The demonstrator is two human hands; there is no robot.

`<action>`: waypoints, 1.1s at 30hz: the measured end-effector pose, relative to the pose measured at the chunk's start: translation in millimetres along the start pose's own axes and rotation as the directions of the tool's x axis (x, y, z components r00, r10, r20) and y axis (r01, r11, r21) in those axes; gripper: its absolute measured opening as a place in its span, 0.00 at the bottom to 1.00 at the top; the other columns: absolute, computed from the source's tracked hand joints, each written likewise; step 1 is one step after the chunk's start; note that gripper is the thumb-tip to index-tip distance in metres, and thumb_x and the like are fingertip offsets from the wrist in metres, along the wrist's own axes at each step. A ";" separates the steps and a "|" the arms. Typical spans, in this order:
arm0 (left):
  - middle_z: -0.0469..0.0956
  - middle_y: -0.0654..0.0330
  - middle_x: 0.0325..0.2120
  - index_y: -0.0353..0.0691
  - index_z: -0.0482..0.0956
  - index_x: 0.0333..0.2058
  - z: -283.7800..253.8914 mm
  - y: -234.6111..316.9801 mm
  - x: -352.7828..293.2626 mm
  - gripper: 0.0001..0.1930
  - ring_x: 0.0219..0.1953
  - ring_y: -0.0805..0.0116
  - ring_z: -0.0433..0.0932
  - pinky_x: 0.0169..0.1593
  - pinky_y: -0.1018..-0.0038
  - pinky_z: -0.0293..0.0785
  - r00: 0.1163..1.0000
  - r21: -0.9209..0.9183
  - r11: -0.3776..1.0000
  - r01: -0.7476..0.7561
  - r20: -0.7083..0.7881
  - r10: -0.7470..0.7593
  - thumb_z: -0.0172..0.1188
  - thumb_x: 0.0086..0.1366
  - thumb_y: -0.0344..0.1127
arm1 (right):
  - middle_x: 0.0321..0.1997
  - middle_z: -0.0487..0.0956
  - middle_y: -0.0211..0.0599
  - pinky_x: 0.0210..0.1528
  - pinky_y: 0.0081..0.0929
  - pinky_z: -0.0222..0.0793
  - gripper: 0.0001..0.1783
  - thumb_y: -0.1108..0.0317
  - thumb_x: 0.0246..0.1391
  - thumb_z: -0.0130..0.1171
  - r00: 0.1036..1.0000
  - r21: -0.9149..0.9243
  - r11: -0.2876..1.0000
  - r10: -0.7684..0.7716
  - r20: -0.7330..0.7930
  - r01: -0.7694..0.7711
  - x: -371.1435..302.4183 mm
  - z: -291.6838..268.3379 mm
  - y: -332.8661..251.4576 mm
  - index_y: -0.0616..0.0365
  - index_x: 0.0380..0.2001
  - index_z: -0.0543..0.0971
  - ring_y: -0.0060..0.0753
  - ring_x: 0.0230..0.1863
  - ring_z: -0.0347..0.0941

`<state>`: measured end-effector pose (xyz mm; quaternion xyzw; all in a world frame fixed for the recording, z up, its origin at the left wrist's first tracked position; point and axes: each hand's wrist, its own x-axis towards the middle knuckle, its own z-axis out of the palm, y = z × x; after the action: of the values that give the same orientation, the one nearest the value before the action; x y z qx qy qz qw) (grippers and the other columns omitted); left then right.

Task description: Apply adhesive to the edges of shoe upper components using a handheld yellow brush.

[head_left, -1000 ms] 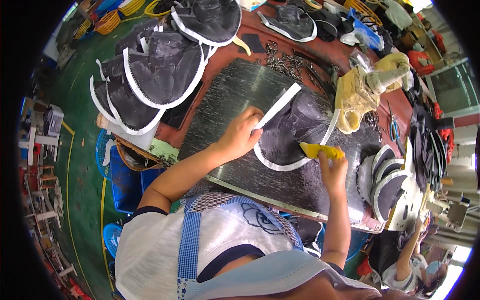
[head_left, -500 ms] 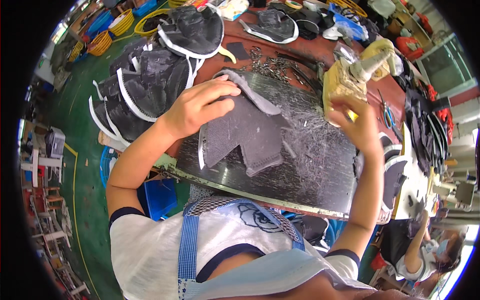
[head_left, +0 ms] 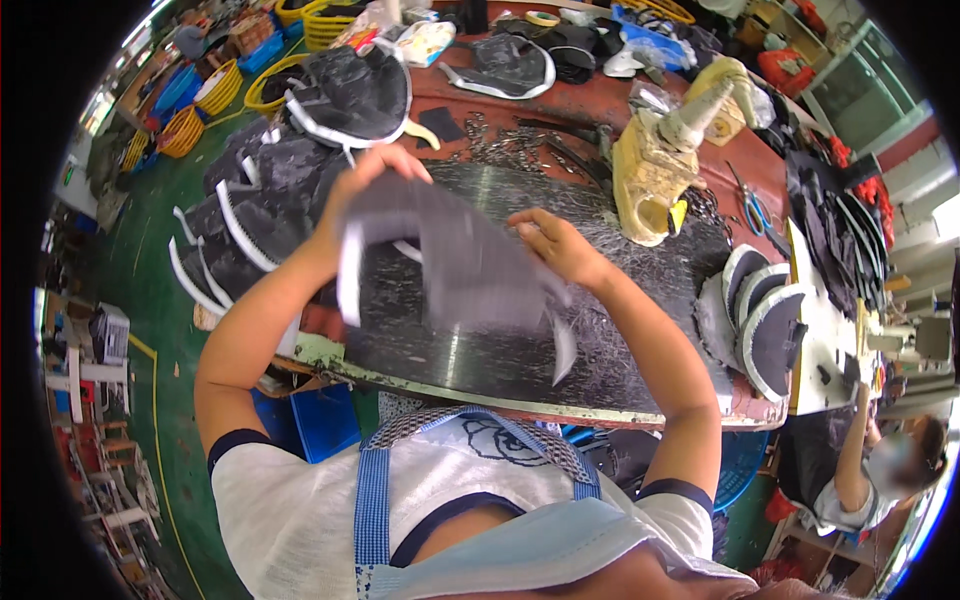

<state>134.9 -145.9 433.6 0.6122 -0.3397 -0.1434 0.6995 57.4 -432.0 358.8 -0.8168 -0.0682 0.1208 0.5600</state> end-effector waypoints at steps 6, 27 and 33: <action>0.77 0.61 0.40 0.38 0.73 0.45 -146.2 -58.1 120.0 0.16 0.42 0.68 0.76 0.50 0.74 0.71 0.920 0.020 0.998 0.066 -0.387 -0.054 0.61 0.57 0.25 | 0.25 0.70 0.25 0.27 0.19 0.70 0.19 0.59 0.67 0.47 0.980 0.227 0.969 0.131 -0.148 -0.095 -106.1 -41.0 24.8 0.61 0.53 0.72 0.16 0.25 0.66; 0.60 0.45 0.62 0.27 0.52 0.62 358.9 -172.4 143.2 0.51 0.61 0.59 0.63 0.63 0.67 0.60 0.769 -0.298 0.807 0.510 0.578 -0.272 0.75 0.49 0.46 | 0.31 0.77 0.27 0.27 0.27 0.71 0.30 0.39 0.47 0.64 0.238 0.554 0.776 0.624 -0.744 -0.302 -355.4 -267.4 159.5 0.54 0.41 0.78 0.24 0.28 0.74; 0.82 0.50 0.35 0.29 0.80 0.38 400.9 -187.4 167.2 0.24 0.36 0.58 0.82 0.43 0.65 0.78 0.799 -0.320 0.751 0.578 0.412 -0.439 0.76 0.43 0.36 | 0.43 0.81 0.33 0.37 0.33 0.78 0.21 0.52 0.58 0.59 0.415 0.631 0.768 0.612 -0.673 -0.109 -338.2 -255.6 194.6 0.57 0.46 0.77 0.29 0.40 0.79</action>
<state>36.1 -592.5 312.8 0.4814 -0.2228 -0.4963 0.6873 -202.4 -815.8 306.3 -0.5863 0.4352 -0.1614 0.6640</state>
